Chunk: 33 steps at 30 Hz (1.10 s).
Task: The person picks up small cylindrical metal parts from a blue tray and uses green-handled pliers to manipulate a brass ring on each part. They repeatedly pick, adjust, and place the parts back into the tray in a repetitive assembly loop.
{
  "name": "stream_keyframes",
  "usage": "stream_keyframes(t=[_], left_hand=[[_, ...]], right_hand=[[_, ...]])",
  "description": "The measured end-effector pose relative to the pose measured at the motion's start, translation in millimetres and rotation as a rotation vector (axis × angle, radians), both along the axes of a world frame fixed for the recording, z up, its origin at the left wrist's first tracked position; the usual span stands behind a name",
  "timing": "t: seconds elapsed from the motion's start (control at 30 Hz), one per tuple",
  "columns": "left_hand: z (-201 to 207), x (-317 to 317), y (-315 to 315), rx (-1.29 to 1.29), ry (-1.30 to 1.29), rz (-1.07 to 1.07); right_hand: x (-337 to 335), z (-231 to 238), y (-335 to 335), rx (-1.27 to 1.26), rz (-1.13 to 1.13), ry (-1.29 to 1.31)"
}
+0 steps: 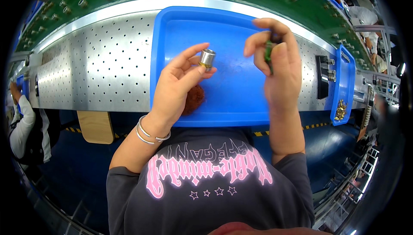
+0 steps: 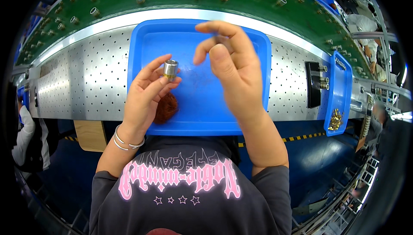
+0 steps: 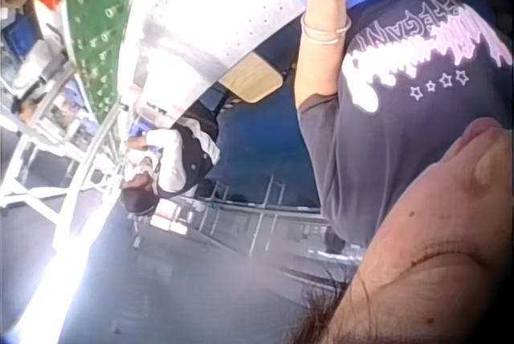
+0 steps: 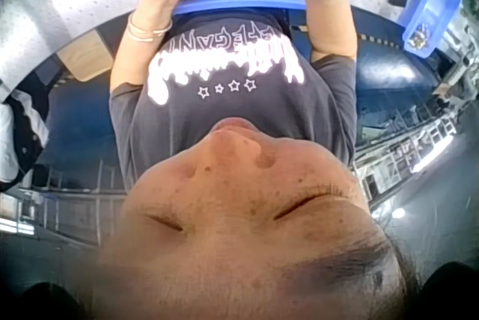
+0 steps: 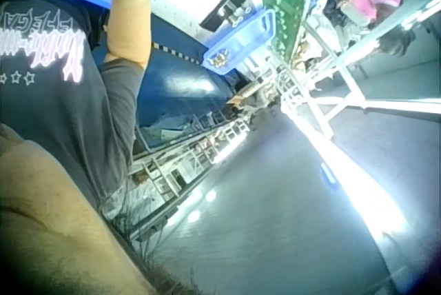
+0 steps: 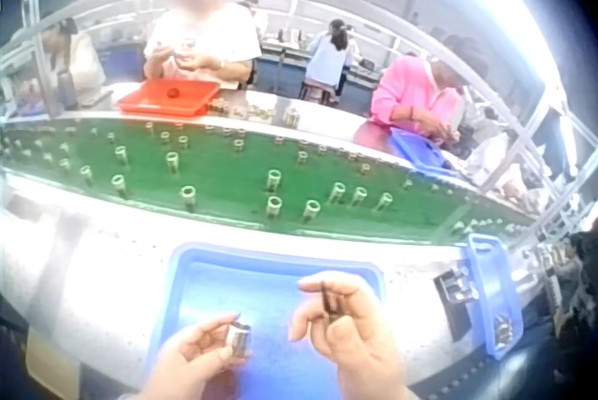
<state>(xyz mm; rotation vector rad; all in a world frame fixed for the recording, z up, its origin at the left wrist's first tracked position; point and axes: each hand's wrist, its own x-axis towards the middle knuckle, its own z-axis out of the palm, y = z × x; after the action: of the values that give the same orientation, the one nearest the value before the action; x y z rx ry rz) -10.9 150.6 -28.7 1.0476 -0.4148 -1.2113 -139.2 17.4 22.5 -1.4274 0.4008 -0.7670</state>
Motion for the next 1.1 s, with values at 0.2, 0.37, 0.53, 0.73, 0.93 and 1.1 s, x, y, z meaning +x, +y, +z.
stream_keyframes(t=[0.2, 0.37, 0.53, 0.73, 0.93, 1.1], left_hand=[[2, 2, -1, -0.006, 0.061, 0.056], [4, -1, -3, -0.015, 0.026, 0.068], [8, -4, -3, -0.007, -0.001, 0.074], [6, -4, -2, -0.013, 0.004, 0.065], [5, -5, -1, -0.029, 0.011, 0.069], [6, -5, -1, -0.027, 0.011, 0.061]], right_hand=[[-4, -21, 14, -0.7, -0.024, 0.492], [-8, -26, 15, -0.718, -0.071, 0.477], [-9, -28, 14, -0.674, -0.078, 0.475], [-10, -31, 16, -0.583, -0.087, 0.451], [-10, -32, 16, -0.557, -0.086, 0.44], [-10, -31, 17, -0.541, -0.086, 0.434]])
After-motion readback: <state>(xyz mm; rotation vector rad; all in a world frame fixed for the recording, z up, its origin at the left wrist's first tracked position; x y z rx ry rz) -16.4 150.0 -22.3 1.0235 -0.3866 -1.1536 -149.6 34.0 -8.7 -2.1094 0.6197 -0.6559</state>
